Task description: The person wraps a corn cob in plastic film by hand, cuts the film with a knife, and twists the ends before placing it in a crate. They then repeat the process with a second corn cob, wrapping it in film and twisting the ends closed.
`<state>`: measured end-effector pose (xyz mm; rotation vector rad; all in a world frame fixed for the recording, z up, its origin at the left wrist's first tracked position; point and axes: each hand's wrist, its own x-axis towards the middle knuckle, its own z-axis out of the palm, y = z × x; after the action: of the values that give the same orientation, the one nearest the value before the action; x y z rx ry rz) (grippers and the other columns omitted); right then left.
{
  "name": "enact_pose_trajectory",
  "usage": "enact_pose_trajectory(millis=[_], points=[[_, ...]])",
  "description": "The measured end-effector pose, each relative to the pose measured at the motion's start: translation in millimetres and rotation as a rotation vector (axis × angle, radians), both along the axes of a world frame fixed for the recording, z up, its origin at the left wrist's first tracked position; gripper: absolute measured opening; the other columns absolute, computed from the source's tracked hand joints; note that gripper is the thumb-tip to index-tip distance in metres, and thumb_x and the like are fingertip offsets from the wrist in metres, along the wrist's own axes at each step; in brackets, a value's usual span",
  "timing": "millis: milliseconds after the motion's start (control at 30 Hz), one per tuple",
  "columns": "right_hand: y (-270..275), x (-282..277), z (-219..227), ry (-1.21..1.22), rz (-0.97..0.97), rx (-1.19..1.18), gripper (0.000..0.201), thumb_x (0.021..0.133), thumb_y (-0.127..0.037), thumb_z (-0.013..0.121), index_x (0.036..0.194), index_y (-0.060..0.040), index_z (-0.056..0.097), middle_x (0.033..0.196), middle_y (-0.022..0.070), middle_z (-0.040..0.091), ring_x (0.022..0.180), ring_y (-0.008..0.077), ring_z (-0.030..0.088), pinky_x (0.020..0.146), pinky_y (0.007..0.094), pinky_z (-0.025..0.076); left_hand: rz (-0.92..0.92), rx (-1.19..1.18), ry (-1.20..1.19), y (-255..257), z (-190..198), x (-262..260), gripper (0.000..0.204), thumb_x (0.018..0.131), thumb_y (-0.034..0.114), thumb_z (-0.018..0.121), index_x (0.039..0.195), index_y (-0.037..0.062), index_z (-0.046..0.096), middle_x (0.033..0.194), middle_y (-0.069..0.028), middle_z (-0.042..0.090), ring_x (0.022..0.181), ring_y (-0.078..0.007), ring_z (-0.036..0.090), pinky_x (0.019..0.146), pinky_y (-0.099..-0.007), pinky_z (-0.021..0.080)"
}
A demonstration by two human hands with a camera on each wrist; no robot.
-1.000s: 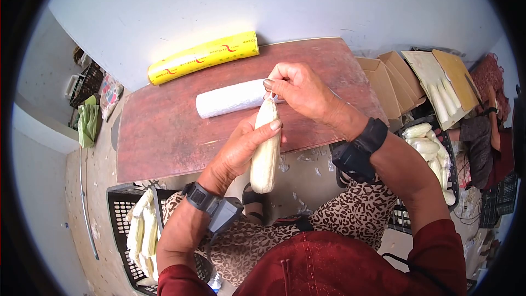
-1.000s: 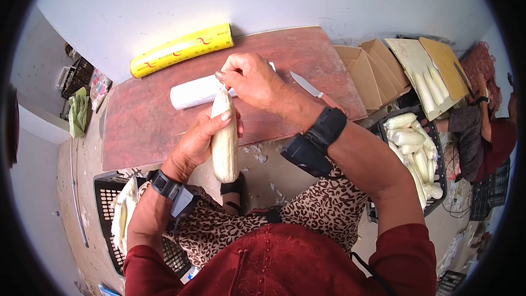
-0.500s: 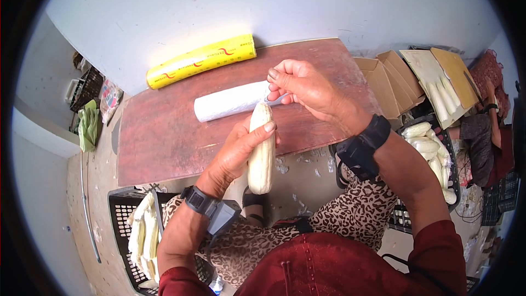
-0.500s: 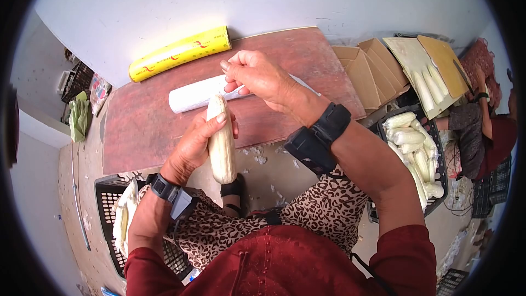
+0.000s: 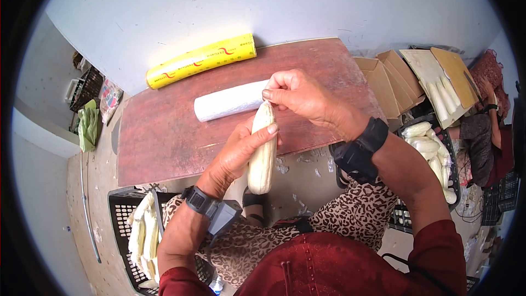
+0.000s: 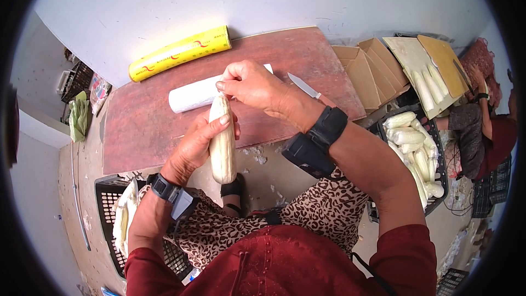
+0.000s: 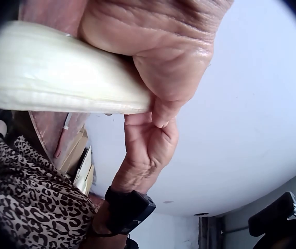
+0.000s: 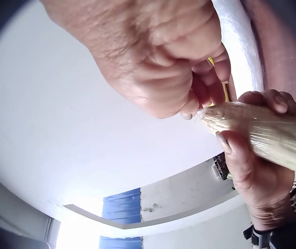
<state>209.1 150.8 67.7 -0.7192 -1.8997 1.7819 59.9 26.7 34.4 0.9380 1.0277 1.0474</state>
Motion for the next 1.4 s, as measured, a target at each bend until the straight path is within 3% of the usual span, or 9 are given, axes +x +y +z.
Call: enact_pose_trajectory(millis=[133, 333, 433, 667, 867, 967, 1033, 1133, 1400], points=[[-0.7, -1.7, -0.6, -0.014, -0.035, 0.051, 0.013, 0.093, -0.013, 0.060, 0.088, -0.0017, 0.063, 0.083, 0.0009, 0.061, 0.074, 0.0070, 0.053, 0.067, 0.0226, 0.046, -0.019, -0.013, -0.027, 0.8, -2.3, 0.3, 0.039, 0.091, 0.038, 0.065, 0.113, 0.0084, 0.055, 0.087, -0.0020, 0.061, 0.076, -0.0095, 0.058, 0.066, -0.0255, 0.049], [-1.8, -1.2, 1.7, -0.033, -0.045, 0.052, 0.012, 0.093, -0.011, 0.059, 0.089, -0.0005, 0.063, 0.084, 0.0025, 0.062, 0.075, 0.0077, 0.053, 0.067, 0.0231, 0.046, -0.015, -0.022, -0.034, -0.4, -3.2, 1.7, 0.039, 0.090, 0.039, 0.066, 0.112, 0.0088, 0.054, 0.087, -0.0018, 0.061, 0.077, -0.0096, 0.058, 0.067, -0.0255, 0.049], [-0.7, -1.0, 0.1, -0.046, -0.044, 0.072, 0.012, 0.093, -0.012, 0.059, 0.090, -0.0004, 0.063, 0.084, 0.0029, 0.062, 0.075, 0.0076, 0.053, 0.067, 0.0228, 0.046, -0.013, -0.036, -0.019, -1.1, -5.2, 0.2, 0.039, 0.089, 0.041, 0.066, 0.106, 0.0062, 0.059, 0.089, -0.0059, 0.062, 0.084, -0.0155, 0.059, 0.076, -0.0302, 0.048], [-1.4, 2.3, 3.9, -0.098, 0.014, 0.006, 0.016, 0.093, -0.015, 0.060, 0.091, -0.0002, 0.064, 0.084, 0.0021, 0.062, 0.074, 0.0074, 0.053, 0.066, 0.0228, 0.045, -0.040, -0.054, -0.008, -2.7, -7.5, 1.5, 0.037, 0.089, 0.040, 0.066, 0.105, 0.0068, 0.059, 0.088, -0.0054, 0.062, 0.084, -0.0147, 0.058, 0.076, -0.0296, 0.047], [4.0, -0.4, -8.2, -0.058, -0.025, 0.288, 0.021, 0.089, -0.016, 0.065, 0.081, 0.0028, 0.064, 0.073, 0.0057, 0.062, 0.069, 0.0117, 0.056, 0.059, 0.0307, 0.045, -0.044, -0.066, 0.001, -1.6, -12.5, 1.5, 0.037, 0.089, 0.040, 0.067, 0.103, 0.0073, 0.058, 0.088, -0.0051, 0.062, 0.083, -0.0145, 0.058, 0.076, -0.0293, 0.047], [1.6, 2.5, 1.8, -0.163, 0.000, 0.383, 0.020, 0.092, -0.017, 0.063, 0.085, 0.0009, 0.063, 0.076, 0.0011, 0.061, 0.072, 0.0092, 0.054, 0.065, 0.0282, 0.046, -0.043, -0.057, -0.003, -1.3, -13.5, 1.0, 0.037, 0.089, 0.040, 0.067, 0.104, 0.0073, 0.058, 0.088, -0.0050, 0.062, 0.083, -0.0145, 0.058, 0.075, -0.0293, 0.047], [2.4, 2.4, -0.7, -0.171, 0.003, 0.418, 0.021, 0.092, -0.019, 0.063, 0.084, 0.0008, 0.063, 0.074, 0.0024, 0.061, 0.071, 0.0097, 0.054, 0.065, 0.0290, 0.046, -0.047, -0.060, -0.003, -1.5, -13.5, 0.7, 0.037, 0.089, 0.040, 0.067, 0.103, 0.0071, 0.059, 0.088, -0.0048, 0.062, 0.083, -0.0144, 0.058, 0.075, -0.0293, 0.047], [0.4, 2.9, 2.2, -0.190, 0.011, 0.442, 0.023, 0.092, -0.021, 0.063, 0.084, 0.0005, 0.062, 0.073, 0.0042, 0.062, 0.071, 0.0107, 0.054, 0.064, 0.0301, 0.046, -0.047, -0.042, 0.001, -1.7, -14.4, 1.8, 0.034, 0.090, 0.038, 0.067, 0.103, 0.0088, 0.056, 0.084, 0.0002, 0.060, 0.073, -0.0078, 0.056, 0.064, -0.0238, 0.047], [-2.9, 2.5, 3.4, -0.217, -0.022, 0.463, 0.024, 0.091, -0.022, 0.064, 0.083, 0.0004, 0.062, 0.072, 0.0048, 0.061, 0.069, 0.0118, 0.054, 0.063, 0.0308, 0.046, -0.050, -0.060, 0.015, -2.9, -13.6, 2.2, 0.033, 0.090, 0.038, 0.066, 0.101, 0.0088, 0.057, 0.083, 0.0004, 0.060, 0.072, -0.0078, 0.056, 0.063, -0.0239, 0.047]])
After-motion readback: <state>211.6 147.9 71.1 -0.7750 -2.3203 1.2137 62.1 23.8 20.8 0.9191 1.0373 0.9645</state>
